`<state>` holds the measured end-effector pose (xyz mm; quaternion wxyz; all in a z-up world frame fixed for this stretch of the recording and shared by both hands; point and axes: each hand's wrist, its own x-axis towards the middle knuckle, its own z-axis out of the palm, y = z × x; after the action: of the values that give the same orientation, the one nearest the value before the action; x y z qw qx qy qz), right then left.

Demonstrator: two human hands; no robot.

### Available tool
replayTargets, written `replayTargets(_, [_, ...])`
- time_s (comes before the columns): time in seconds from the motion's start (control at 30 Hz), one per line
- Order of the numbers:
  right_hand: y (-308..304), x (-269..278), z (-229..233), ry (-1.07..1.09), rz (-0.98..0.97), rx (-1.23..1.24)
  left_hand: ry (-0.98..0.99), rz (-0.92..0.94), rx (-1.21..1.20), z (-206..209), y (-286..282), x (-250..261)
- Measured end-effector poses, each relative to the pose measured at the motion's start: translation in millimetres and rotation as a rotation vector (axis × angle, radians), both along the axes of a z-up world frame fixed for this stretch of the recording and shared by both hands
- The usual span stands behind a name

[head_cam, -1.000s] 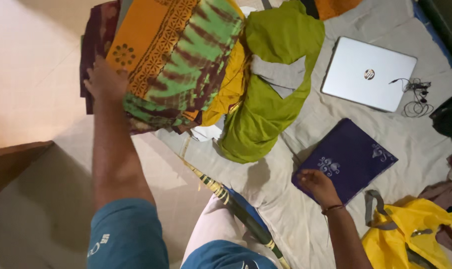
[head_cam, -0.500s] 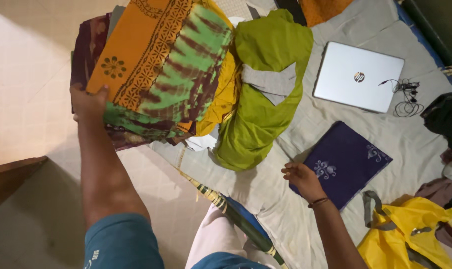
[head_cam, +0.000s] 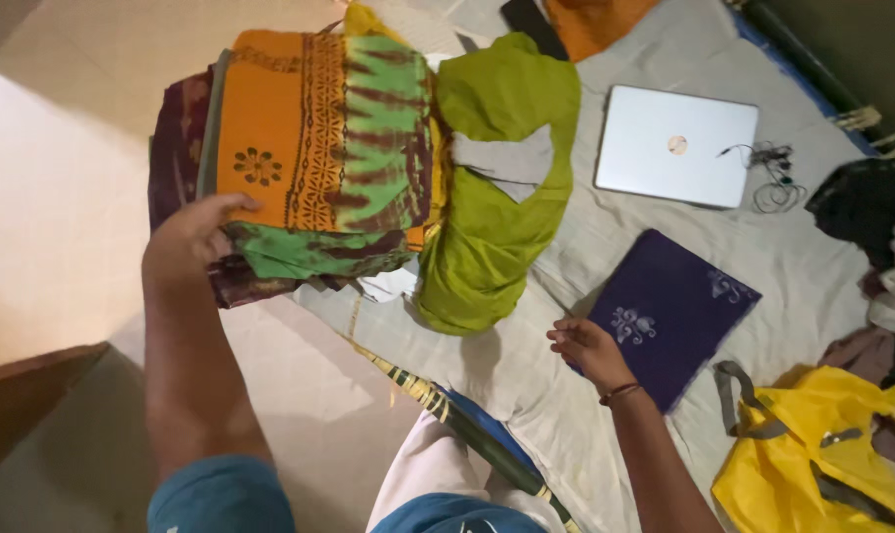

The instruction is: The person packs various fabrics and clothes into a yellow bag and a larger grey duffel bag by hand, folding the items and placing them inside before closing the duffel bag.

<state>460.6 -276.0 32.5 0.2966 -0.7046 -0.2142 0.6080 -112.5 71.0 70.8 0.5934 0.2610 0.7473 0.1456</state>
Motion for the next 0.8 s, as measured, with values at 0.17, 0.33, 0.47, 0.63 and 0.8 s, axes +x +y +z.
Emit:
replayTargets(0.17, [-14, 12, 15, 0.085, -0.052, 0.081, -0.062, -0.027, 0.206, 60, -21, 83])
replayTargets(0.33, [-49, 35, 20, 0.146, -0.175, 0.135, -0.465, -0.072, 0.608, 129, -76, 199])
replayTargets(0.47, [-94, 54, 21, 0.308, -0.351, 0.12, -0.769, -0.122, 0.454, 186, -137, 264])
replayTargets(0.63, [-137, 64, 54, 0.703, -0.64, 0.102, -1.06, -0.251, 0.21, 203, -219, 326])
replayTargets(0.8, [-175, 110, 73, 0.819, -0.872, 0.629, -0.949, -0.581, 0.12, 149, -289, 396])
